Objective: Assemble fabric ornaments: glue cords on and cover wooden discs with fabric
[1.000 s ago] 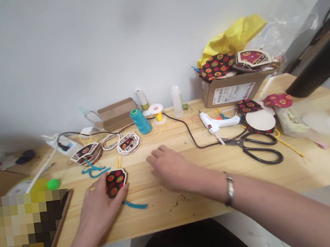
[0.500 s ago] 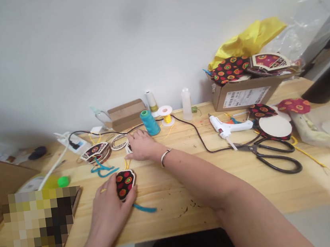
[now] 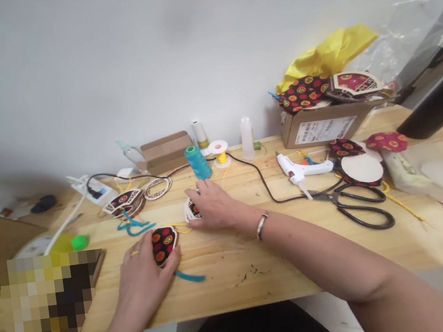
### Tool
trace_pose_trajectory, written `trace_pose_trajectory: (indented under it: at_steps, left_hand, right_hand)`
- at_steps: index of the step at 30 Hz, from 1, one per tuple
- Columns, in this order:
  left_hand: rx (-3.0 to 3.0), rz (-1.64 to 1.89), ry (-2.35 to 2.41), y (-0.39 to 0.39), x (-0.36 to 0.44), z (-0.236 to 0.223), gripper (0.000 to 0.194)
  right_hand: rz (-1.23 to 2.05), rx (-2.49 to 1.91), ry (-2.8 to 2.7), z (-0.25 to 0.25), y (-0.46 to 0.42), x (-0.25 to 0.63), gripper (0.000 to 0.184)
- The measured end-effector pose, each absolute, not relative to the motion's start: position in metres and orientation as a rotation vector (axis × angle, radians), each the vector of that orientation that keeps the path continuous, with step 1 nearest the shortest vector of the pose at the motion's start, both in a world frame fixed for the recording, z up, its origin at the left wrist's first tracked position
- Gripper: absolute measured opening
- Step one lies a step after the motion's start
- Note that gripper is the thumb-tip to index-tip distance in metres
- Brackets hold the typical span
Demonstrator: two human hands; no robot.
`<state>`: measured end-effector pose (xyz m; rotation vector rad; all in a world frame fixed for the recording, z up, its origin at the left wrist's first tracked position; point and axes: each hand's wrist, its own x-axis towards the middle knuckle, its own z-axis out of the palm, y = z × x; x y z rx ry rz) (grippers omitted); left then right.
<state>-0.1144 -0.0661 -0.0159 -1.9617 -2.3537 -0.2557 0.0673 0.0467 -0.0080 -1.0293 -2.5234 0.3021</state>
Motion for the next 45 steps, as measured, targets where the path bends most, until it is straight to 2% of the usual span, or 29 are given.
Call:
trace_pose_trajectory:
  at_steps: [9,18,20,23,26,29,33,45]
  left_hand:
    - [-1.970,-0.272,-2.342,-0.064,-0.114,-0.015,0.064]
    - [-1.972,-0.284,-2.332,-0.062,-0.116,-0.014,0.065]
    - [-1.976,-0.284,-2.315,-0.062,-0.117,-0.015,0.065]
    - [-1.969,-0.268,-2.304,-0.061,-0.118,-0.016,0.064]
    - [-1.956,-0.281,-2.300,-0.061,-0.118,-0.018,0.063]
    - [-1.955,-0.338,-2.283,-0.060,-0.118,-0.019,0.060]
    - [-1.959,-0.396,-2.276,-0.059,-0.119,-0.022,0.058]
    - [-2.020,-0.303,-2.273,-0.025,-0.127,-0.013,0.050]
  right_hand:
    - [0.404,-1.193,-2.318,0.006,0.032,0.127,0.068]
    - [1.000,-1.433,-1.776,0.010,0.030,0.162,0.069]
    - [1.260,-1.361,-1.540,0.011,0.030,0.163,0.063]
    - [1.651,-1.129,-1.157,0.015,0.029,0.164,0.045]
    - [1.866,-1.008,-0.866,0.016,0.030,0.166,0.027]
    - [1.940,-0.995,-0.700,0.015,0.033,0.169,0.018]
    - [1.964,-0.961,-0.662,0.011,0.035,0.172,0.016]
    - [1.967,-0.974,-0.701,0.011,0.033,0.173,0.023]
